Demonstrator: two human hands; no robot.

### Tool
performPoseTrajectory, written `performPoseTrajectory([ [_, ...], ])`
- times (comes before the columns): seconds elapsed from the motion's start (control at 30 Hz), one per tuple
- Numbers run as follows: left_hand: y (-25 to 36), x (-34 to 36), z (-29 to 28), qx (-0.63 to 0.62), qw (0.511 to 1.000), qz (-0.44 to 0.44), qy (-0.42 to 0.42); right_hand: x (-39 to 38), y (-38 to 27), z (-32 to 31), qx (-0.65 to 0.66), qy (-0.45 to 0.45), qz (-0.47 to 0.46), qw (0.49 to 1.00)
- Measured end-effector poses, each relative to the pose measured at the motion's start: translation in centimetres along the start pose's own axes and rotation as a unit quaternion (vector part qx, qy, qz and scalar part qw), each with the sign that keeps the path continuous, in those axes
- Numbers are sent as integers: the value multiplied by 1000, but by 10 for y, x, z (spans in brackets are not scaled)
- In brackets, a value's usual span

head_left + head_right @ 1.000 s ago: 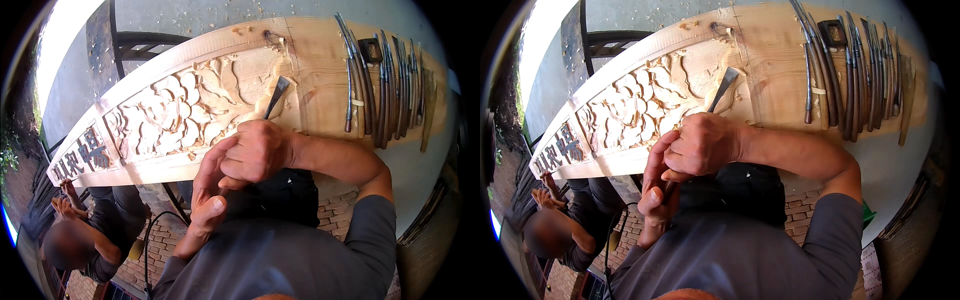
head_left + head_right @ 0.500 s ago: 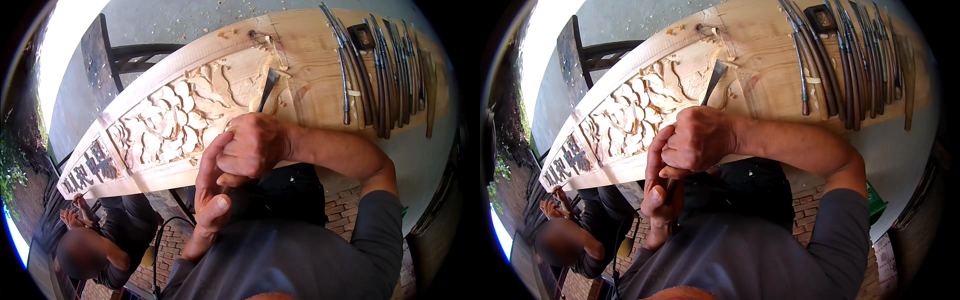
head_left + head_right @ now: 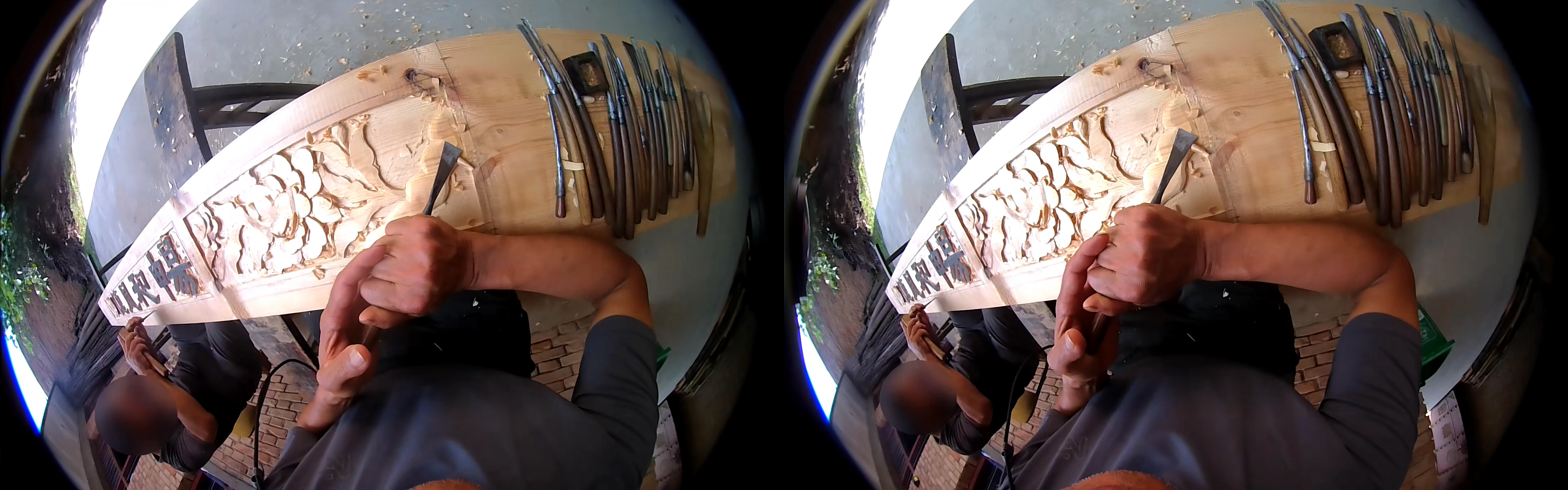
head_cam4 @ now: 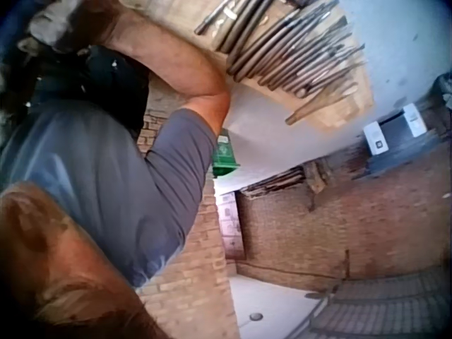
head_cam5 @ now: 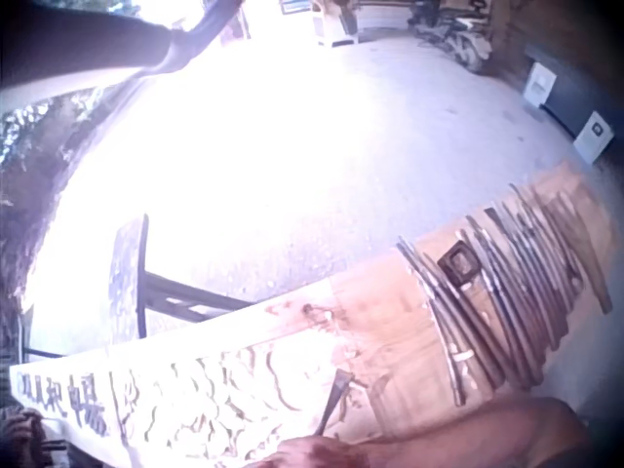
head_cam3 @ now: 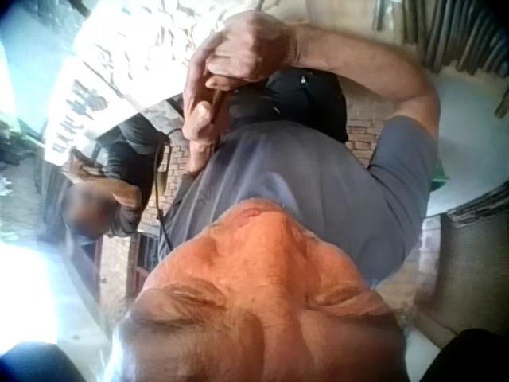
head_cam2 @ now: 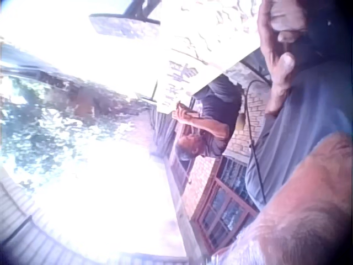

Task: The person carves a floral design into a large wooden board using a chisel, pushing the tool with their hands to remove thin layers of wood.

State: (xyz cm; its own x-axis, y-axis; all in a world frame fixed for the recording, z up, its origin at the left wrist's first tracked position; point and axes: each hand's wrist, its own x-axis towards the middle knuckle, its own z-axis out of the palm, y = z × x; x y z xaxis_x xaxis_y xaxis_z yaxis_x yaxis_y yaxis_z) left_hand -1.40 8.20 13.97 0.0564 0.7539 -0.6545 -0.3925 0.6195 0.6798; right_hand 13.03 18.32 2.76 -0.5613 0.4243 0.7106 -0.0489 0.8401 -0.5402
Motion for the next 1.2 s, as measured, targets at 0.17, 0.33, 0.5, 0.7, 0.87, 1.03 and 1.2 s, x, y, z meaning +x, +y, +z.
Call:
performPoseTrajectory([
  [0.17, 7, -5, 8, 20, 1000, -1, 4, 2, -1, -1, 29, 24, 8, 999],
  [0.33, 13, 2, 12, 32, 999, -14, 15, 0, 4, 1, 27, 19, 12, 999],
  [0.5, 21, -4, 23, 34, 999, -9, 21, 5, 4, -4, 33, 39, -2, 999],
  [0.7, 18, 3, 20, 38, 999, -17, 29, 2, 13, 3, 29, 38, -18, 999],
  [0.87, 18, 4, 24, 37, 999, -14, 38, 2, 16, 1, 28, 32, -24, 999],
  [1.03, 16, 6, 22, 28, 999, -19, 31, 2, 18, -3, 33, 11, -22, 999],
  [1.2, 16, 9, 24, 30, 999, -8, 27, 3, 21, -2, 35, 10, -28, 999],
])
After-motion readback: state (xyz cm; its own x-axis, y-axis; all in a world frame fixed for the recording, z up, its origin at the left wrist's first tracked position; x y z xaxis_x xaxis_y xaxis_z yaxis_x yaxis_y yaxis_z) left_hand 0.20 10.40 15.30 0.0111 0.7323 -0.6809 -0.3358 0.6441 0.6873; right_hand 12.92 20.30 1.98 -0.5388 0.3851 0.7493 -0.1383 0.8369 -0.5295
